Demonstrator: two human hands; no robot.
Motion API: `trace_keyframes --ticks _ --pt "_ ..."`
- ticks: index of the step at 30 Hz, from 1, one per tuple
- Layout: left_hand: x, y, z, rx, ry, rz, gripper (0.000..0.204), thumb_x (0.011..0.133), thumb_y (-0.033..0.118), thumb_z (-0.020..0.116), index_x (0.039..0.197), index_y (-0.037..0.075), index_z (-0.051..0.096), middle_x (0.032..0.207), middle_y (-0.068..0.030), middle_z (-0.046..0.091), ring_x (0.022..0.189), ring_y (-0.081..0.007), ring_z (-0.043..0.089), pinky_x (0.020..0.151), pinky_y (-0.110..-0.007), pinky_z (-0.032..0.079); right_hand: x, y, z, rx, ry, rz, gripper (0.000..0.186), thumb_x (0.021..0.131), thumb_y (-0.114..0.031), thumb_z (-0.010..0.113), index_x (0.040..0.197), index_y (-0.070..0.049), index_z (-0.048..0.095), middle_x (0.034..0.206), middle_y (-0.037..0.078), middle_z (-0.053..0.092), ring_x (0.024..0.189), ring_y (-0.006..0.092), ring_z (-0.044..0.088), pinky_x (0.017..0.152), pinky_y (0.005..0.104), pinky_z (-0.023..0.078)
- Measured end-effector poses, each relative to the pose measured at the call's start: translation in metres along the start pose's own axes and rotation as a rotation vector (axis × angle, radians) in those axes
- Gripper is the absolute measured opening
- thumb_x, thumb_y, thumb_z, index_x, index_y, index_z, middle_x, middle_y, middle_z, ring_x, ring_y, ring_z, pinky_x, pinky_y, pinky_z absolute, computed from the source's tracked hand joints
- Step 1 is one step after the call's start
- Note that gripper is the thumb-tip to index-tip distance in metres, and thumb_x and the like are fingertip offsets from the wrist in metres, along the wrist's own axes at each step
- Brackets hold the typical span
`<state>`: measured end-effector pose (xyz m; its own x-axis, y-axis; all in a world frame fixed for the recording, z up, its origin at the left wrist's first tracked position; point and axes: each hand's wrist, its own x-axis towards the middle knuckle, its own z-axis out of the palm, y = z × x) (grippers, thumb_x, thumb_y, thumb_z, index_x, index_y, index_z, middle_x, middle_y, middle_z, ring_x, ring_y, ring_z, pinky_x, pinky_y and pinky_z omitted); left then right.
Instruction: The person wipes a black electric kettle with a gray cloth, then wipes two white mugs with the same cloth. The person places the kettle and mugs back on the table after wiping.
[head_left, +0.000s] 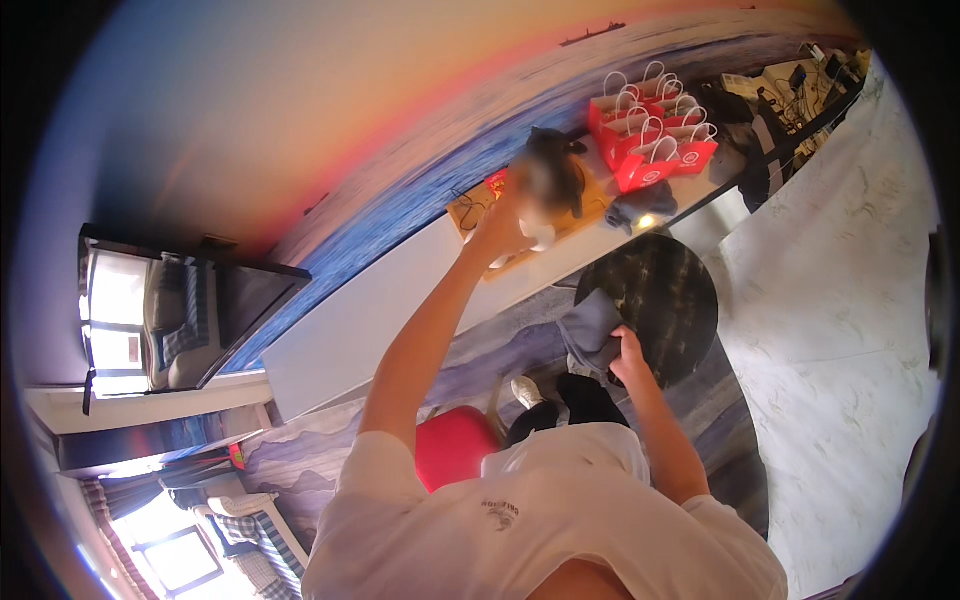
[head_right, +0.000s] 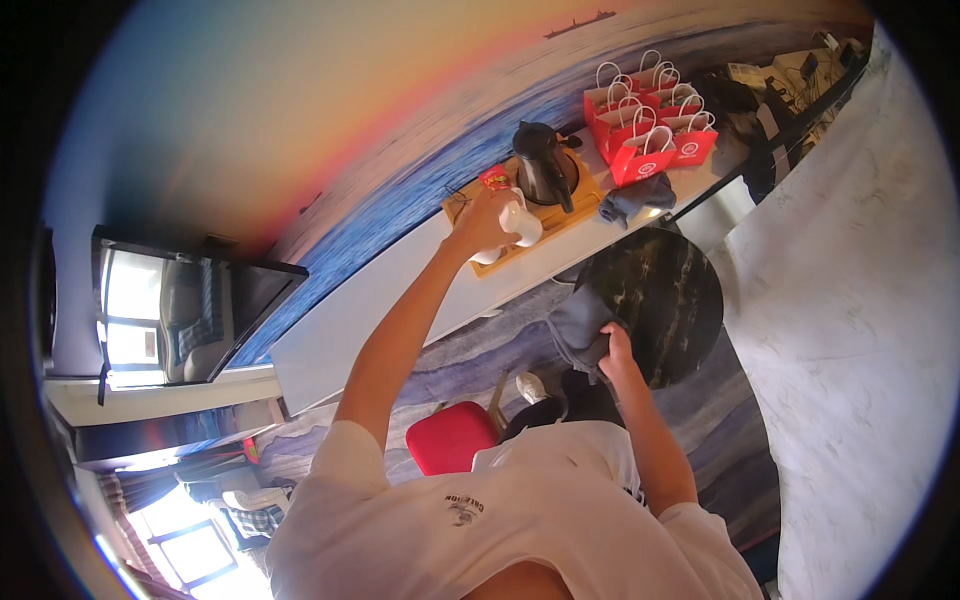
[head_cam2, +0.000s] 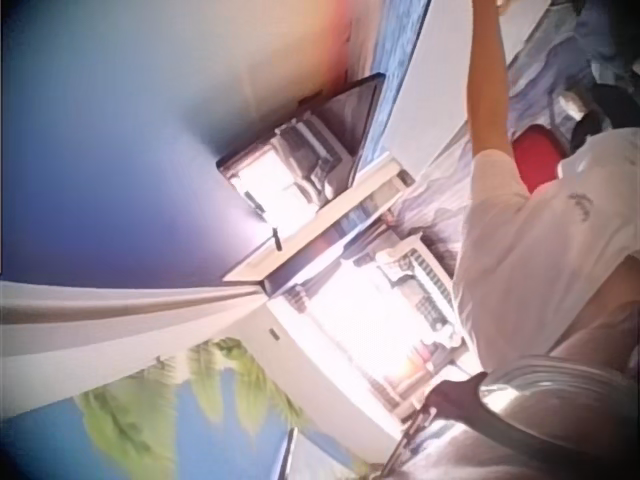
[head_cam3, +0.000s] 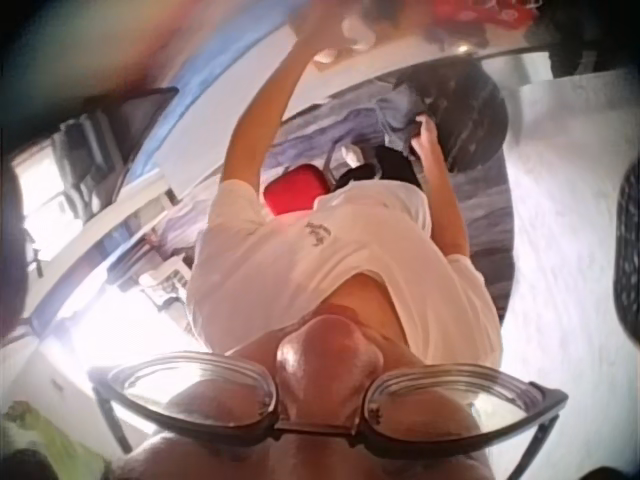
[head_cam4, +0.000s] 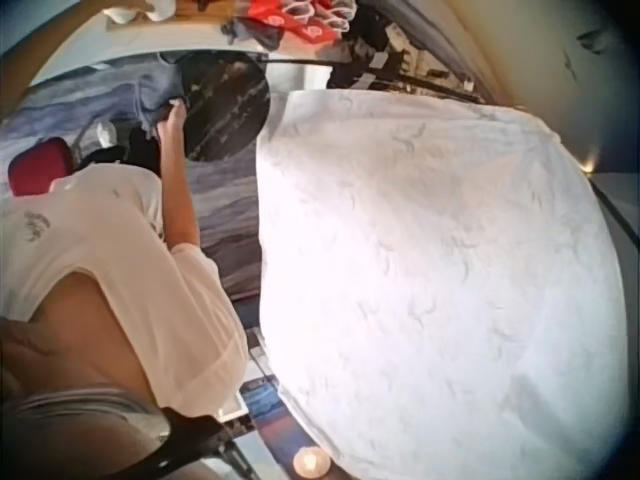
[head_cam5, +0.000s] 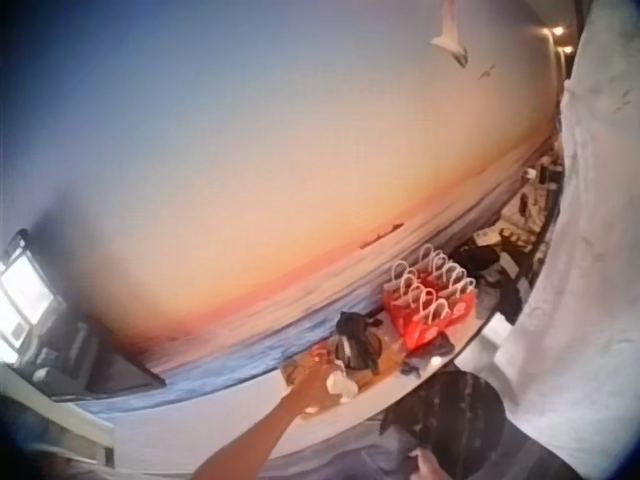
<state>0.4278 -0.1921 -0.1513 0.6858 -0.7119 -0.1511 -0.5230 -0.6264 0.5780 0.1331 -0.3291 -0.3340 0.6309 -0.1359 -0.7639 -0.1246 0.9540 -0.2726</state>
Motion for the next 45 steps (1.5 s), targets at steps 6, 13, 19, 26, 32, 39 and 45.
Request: trace_keyframes --ticks 6,13,19,26,32,39,45 --pt "-0.062 0.052 -0.054 0.021 -0.02 0.1 0.055 0.056 0.023 0.082 0.105 0.011 0.061 0.099 -0.0134 0.063 0.095 -0.0297 0.06 0.086 -0.04 0.047 -0.032 -0.038 0.087 -0.052 -0.213 -0.073 0.044 0.093 -0.041 0.043 0.117 -0.007 0.058 0.108 0.011 0.063 0.1 0.025 0.06 0.091 0.0365 0.047" --pt "-0.124 0.111 -0.088 0.077 -0.067 0.272 0.053 0.055 0.022 0.082 0.104 0.013 0.061 0.095 -0.0126 0.063 0.093 -0.0293 0.059 0.082 -0.039 0.048 -0.091 -0.019 0.171 -0.304 -0.735 -0.143 0.06 0.093 -0.045 0.05 0.141 -0.012 0.038 0.128 0.008 0.052 0.112 0.0181 0.055 0.096 0.033 0.045" --pt "-0.182 0.143 -0.127 0.134 -0.077 0.517 0.055 0.055 0.022 0.079 0.106 0.013 0.06 0.099 -0.0132 0.062 0.093 -0.0309 0.059 0.083 -0.039 0.047 -0.127 0.019 0.178 -0.4 -0.885 -0.229 0.074 0.085 -0.036 0.067 0.144 -0.017 0.027 0.107 0.006 0.056 0.081 0.0108 0.056 0.062 0.0251 0.048" --pt "-0.246 0.137 -0.154 0.126 -0.079 0.511 0.053 0.057 0.024 0.077 0.106 0.014 0.061 0.101 -0.0133 0.061 0.093 -0.0308 0.058 0.083 -0.038 0.047 -0.19 0.071 0.202 -0.361 -0.953 -0.338 0.068 0.091 -0.029 0.061 0.145 -0.016 0.021 0.063 0.002 0.051 0.041 0.0053 0.039 0.036 0.021 0.03" --pt "-0.283 0.112 -0.161 0.159 -0.071 0.454 0.053 0.058 0.027 0.077 0.106 0.014 0.06 0.101 -0.0146 0.061 0.094 -0.0306 0.058 0.083 -0.039 0.047 -0.195 0.108 0.201 -0.458 -0.817 -0.342 0.059 0.089 -0.032 0.063 0.136 -0.012 0.034 0.066 0.002 0.052 0.044 0.0043 0.042 0.039 0.0206 0.034" --pt "-0.251 -0.034 -0.114 0.323 0.008 0.096 0.058 0.055 0.032 0.08 0.108 0.017 0.061 0.099 -0.0171 0.063 0.093 -0.0344 0.06 0.082 -0.043 0.049 -0.157 0.131 0.145 -0.299 -0.44 -0.14 0.039 0.089 -0.016 0.061 0.121 0.001 0.047 0.107 0.019 0.057 0.097 0.0255 0.06 0.066 0.0255 0.052" --pt "-0.236 -0.163 -0.051 0.264 0.125 -0.176 0.06 0.055 0.032 0.078 0.111 0.019 0.06 0.097 -0.0175 0.063 0.095 -0.0344 0.062 0.083 -0.044 0.051 -0.136 0.132 0.083 -0.332 -0.264 -0.121 0.035 0.092 -0.02 0.055 0.117 0.004 0.056 0.112 0.013 0.062 0.1 0.0211 0.062 0.081 0.0329 0.053"
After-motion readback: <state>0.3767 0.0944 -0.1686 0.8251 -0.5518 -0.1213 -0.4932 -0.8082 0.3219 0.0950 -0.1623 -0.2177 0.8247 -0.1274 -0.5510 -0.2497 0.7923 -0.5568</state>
